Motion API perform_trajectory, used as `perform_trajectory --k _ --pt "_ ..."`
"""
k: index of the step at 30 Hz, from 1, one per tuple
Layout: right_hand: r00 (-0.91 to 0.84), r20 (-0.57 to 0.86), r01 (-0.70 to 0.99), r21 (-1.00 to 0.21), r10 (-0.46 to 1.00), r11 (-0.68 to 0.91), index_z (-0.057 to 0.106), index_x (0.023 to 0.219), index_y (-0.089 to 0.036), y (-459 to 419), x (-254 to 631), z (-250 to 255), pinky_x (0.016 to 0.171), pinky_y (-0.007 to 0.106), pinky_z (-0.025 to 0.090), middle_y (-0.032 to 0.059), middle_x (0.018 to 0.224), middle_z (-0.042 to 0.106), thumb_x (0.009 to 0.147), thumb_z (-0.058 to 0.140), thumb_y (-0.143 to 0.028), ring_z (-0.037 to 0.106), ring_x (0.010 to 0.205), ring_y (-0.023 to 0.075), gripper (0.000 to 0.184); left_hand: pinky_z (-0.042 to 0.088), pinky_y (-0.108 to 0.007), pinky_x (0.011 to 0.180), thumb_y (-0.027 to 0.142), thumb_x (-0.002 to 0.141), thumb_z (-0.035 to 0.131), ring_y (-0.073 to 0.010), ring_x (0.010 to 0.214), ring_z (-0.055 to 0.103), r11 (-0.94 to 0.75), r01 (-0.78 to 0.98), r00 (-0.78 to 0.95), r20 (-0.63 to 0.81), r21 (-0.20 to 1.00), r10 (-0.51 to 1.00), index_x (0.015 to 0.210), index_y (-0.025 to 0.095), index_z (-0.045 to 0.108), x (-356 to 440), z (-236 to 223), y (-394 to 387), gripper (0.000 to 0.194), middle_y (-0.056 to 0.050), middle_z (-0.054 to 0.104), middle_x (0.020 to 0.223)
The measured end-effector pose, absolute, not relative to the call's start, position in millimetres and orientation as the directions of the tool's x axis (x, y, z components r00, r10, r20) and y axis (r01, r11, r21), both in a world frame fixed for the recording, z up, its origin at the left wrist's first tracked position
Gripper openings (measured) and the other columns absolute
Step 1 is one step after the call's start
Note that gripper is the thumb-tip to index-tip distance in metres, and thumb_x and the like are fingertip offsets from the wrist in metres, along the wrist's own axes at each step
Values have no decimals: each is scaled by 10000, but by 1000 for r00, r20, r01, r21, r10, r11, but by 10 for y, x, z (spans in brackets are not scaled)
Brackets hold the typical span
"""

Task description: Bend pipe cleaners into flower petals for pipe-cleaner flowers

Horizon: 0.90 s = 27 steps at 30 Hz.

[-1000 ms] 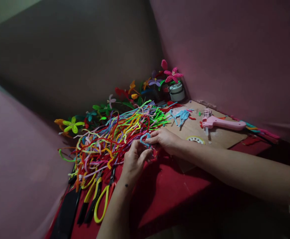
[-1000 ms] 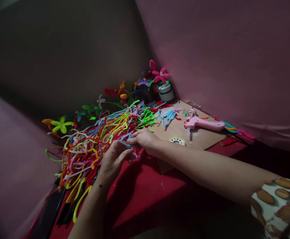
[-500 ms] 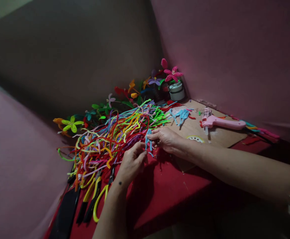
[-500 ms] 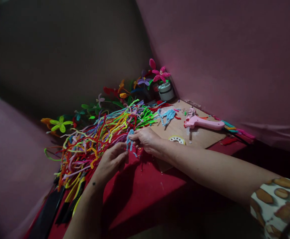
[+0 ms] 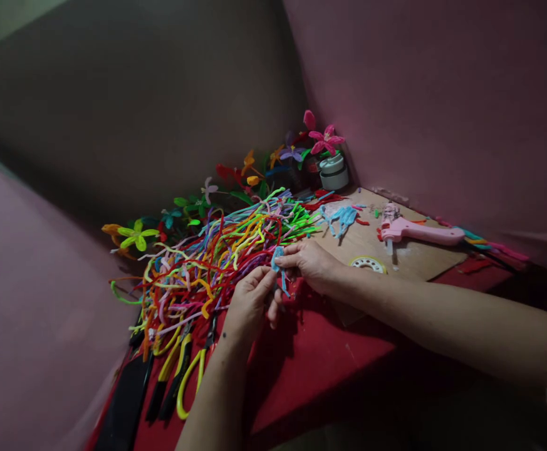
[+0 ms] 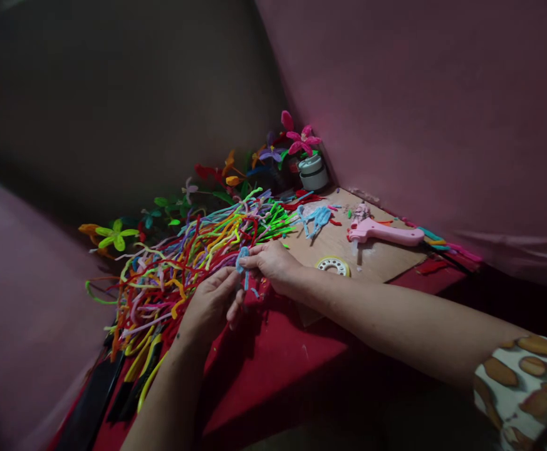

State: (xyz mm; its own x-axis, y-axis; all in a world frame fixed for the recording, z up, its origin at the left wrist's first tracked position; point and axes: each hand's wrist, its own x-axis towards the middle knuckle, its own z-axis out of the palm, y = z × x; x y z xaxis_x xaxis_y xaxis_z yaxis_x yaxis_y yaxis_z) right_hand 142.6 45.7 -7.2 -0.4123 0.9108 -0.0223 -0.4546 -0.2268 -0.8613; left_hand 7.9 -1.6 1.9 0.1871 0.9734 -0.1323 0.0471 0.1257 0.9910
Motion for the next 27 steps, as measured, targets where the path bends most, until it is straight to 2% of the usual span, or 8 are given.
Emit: perform_trajectory --k 5,8,11,16,21,24,27 --pt "-405 -25 -458 -859 914 -226 541 508 -119 458 1426 -87 437 214 275 -35 444 500 598 627 -142 377 382 51 127 240 -136 252 429 722 594 -41 245 364 79 148 84 -92 986 992 822 162 526 79 44 -25 293 63 523 436" --pt "-397 29 -439 -884 917 -162 550 512 -120 460 1431 -90 435 216 264 -37 436 492 593 663 -220 380 393 55 171 215 -138 243 413 722 597 -37 238 334 50 190 26 -55 981 998 799 166 534 79 48 -25 266 70 511 428" --pt "-338 81 -432 -899 938 -78 571 537 -116 470 1437 -85 432 216 261 -40 427 480 600 670 -267 381 404 58 191 226 -142 252 384 733 592 -37 255 344 32 212 16 -36 977 999 768 165 544 82 39 -20 227 63 517 443" --pt "-293 64 -431 -900 954 -72 579 565 -109 495 1433 -83 409 208 263 -34 439 504 608 656 -256 379 381 52 171 269 -153 278 325 716 617 -35 300 385 13 186 16 -17 982 1000 721 140 571 82 40 -25 191 35 567 528" --pt "-364 101 -376 -925 926 -47 586 604 -110 507 1427 -118 399 205 301 -35 448 505 643 636 -285 400 382 59 186 288 -160 280 310 709 624 -41 311 411 61 102 27 -64 993 998 716 132 565 59 38 -31 188 17 595 579" --pt "-455 129 -326 -945 881 -30 589 631 -119 494 1428 -152 403 196 318 -43 462 507 649 630 -248 414 396 59 136 281 -156 282 304 705 628 -38 313 413 29 81 -23 -27 996 999 730 123 569 38 31 -21 191 14 592 578" --pt "-555 81 -234 -970 828 -62 590 622 -119 467 1431 -168 385 189 309 -40 471 520 627 631 -182 412 389 56 76 285 -152 293 301 697 635 -37 323 426 -1 65 -58 4 998 998 750 120 577 18 35 -11 198 12 596 580"
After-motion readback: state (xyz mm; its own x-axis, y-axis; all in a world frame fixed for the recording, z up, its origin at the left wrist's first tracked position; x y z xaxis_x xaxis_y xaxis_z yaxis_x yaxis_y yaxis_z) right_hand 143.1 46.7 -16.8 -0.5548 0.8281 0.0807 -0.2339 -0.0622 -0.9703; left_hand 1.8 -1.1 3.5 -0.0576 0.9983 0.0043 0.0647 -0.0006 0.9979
